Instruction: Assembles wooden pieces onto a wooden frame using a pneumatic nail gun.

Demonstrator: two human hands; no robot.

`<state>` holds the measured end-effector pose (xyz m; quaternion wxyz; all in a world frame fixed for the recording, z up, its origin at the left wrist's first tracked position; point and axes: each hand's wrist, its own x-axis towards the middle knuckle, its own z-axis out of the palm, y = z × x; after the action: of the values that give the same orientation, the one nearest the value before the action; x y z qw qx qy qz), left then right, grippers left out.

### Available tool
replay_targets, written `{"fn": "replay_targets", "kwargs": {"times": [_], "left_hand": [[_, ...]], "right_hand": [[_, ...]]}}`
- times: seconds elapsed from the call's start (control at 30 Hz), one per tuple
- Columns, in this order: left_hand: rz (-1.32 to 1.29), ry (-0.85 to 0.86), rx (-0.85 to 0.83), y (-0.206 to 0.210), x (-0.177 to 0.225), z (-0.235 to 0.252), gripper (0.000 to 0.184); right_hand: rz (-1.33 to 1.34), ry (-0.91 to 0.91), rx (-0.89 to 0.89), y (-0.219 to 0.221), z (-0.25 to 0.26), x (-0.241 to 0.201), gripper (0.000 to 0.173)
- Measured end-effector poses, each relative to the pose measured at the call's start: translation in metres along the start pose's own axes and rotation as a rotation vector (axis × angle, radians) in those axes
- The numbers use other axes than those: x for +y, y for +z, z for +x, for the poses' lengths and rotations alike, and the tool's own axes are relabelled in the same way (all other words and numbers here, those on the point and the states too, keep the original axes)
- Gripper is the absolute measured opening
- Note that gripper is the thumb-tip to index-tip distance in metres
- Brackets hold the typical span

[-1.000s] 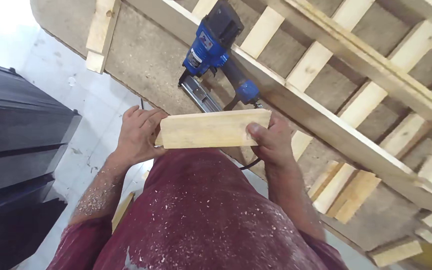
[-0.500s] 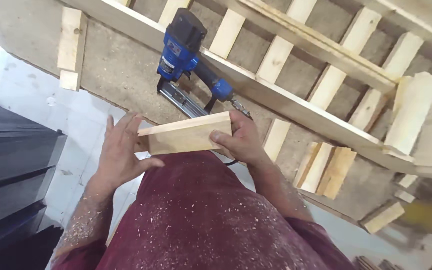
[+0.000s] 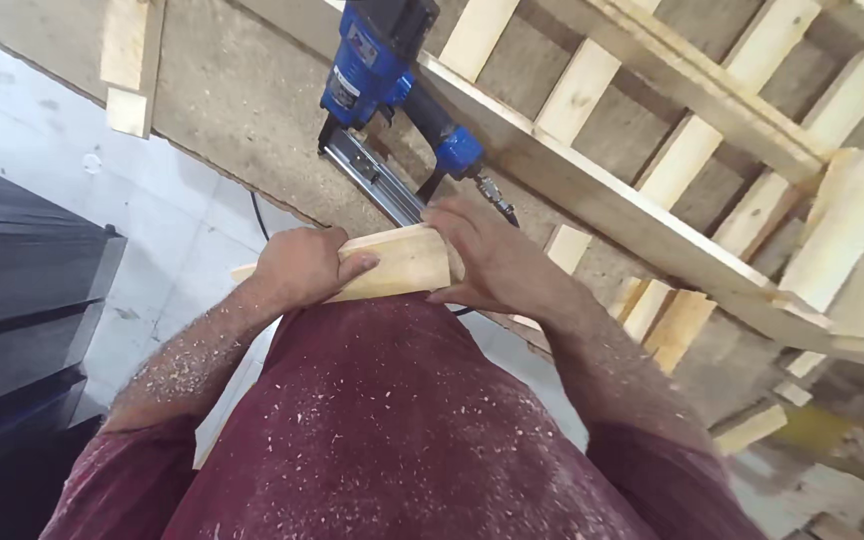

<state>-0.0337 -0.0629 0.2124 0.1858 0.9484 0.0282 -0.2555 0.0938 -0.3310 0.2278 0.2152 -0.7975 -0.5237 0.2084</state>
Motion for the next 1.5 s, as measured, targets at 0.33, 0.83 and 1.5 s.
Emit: {"fn": "replay_targets", "kwargs": {"times": [0.33,0.83,1.5], "left_hand": [[-0.042,0.042,-0.061,-0.001,0.002,0.007,0.090],[-0.165,0.032,-0.015,0.008,-0.014,0.013,0.090],[-0.311,-0.093,-0.034,0.009,-0.025,0.015,0.083]], "right_hand": [[-0.127,-0.276,0.025,-0.004,0.010,0.023,0.077],[0.185,-0.235,0.047,0.008,0.026,0.039,0.079],[0.164,-0.201,0.445,0.041,0.010,0.036,0.018]]}}
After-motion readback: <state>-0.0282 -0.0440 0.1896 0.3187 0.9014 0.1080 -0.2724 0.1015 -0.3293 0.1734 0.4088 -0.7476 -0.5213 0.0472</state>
